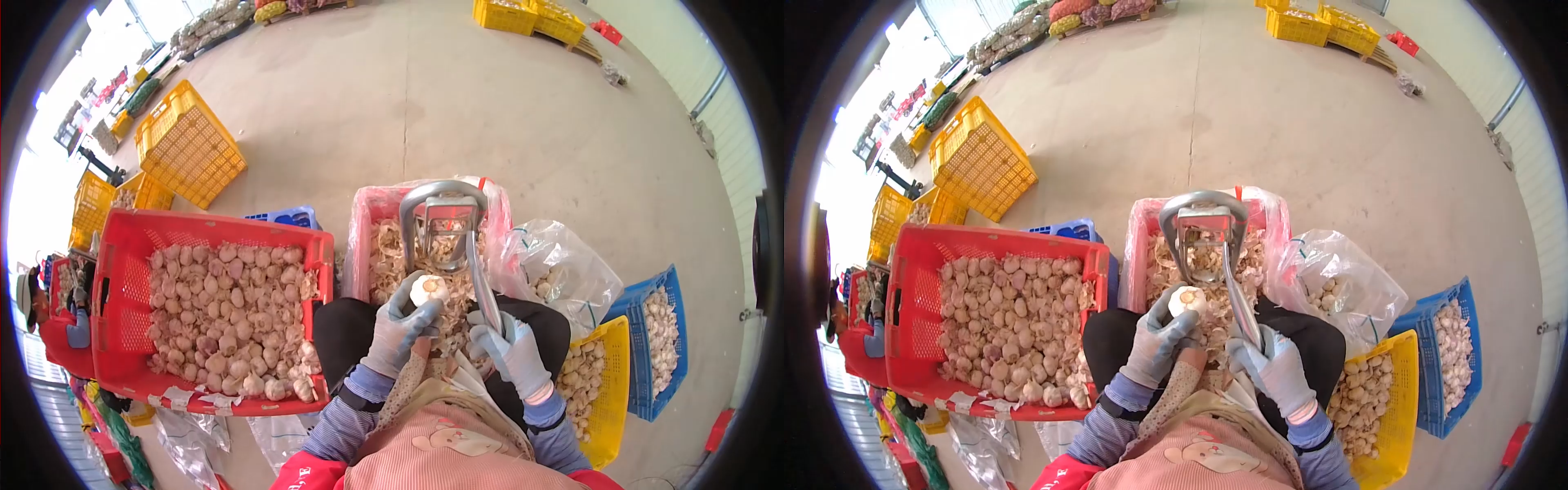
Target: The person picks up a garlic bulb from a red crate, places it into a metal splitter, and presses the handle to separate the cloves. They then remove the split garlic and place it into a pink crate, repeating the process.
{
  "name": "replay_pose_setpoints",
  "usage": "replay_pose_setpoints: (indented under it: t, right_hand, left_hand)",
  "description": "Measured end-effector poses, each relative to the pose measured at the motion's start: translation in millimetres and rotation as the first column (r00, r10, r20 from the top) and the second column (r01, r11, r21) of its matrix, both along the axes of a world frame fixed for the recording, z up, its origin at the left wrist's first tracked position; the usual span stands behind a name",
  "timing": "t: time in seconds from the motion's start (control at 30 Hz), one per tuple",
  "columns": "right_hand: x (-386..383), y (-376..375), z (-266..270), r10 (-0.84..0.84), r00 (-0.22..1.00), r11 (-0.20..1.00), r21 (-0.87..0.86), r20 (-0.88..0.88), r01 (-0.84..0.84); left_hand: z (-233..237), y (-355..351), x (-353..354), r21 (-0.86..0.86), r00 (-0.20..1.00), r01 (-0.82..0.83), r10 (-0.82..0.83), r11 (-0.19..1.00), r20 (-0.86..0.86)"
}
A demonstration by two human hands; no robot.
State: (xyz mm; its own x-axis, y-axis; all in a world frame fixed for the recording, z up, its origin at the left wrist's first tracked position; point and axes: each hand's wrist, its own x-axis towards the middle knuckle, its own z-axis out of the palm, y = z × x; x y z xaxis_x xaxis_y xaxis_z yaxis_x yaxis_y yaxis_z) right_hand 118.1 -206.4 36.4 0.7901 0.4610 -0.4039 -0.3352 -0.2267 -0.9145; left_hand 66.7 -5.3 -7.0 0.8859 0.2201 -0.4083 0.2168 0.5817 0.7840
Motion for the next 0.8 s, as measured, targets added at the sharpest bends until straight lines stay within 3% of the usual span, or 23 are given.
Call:
replay_pose_setpoints:
  t: [0.17, 0.27, 0.37, 0.47, 0.57, 0.67, 0.8]
  right_hand:
    - [1.4, 2.9, 4.2, -0.022, 1.000, 1.000, 0.014, -0.006, 0.022]
    - [2.9, 1.2, 2.5, -0.036, 0.996, 0.999, 0.009, -0.085, 0.037]
    - [3.2, 0.4, -0.7, 0.003, 1.000, 0.998, -0.064, 0.003, -0.003]
    - [3.2, -5.8, -2.9, 0.144, 0.969, 0.976, -0.192, 0.199, -0.106]
    - [-8.2, -0.3, 30.6, -0.068, 0.998, 0.997, -0.040, -0.018, 0.067]
    - [-11.4, 3.1, 35.6, -0.045, 0.995, 0.987, -0.152, 0.089, 0.058]
    - [-8.1, 3.7, -14.3, 0.169, 0.854, 0.898, -0.434, 0.492, 0.073]
  left_hand:
    - [-21.1, -5.4, 17.2, 0.031, 0.995, -0.047, 0.043, 0.998, 0.095]
    - [-23.5, -4.6, 23.0, 0.047, 0.998, 0.032, -0.034, 0.998, 0.050]
    - [-13.8, -6.8, 28.2, 0.082, 1.000, 0.027, -0.027, 0.996, -0.001]
    - [-3.2, -8.1, 31.5, 0.053, 0.999, 0.006, -0.004, 0.999, -0.046]
    - [7.2, -9.4, 32.2, 0.078, 0.997, -0.023, 0.029, 0.997, -0.076]
    - [11.3, -8.0, 32.8, 0.111, 0.994, -0.024, 0.035, 0.994, -0.102]
    - [14.3, -5.9, 37.6, 0.179, 0.993, -0.021, 0.041, 0.984, -0.109]
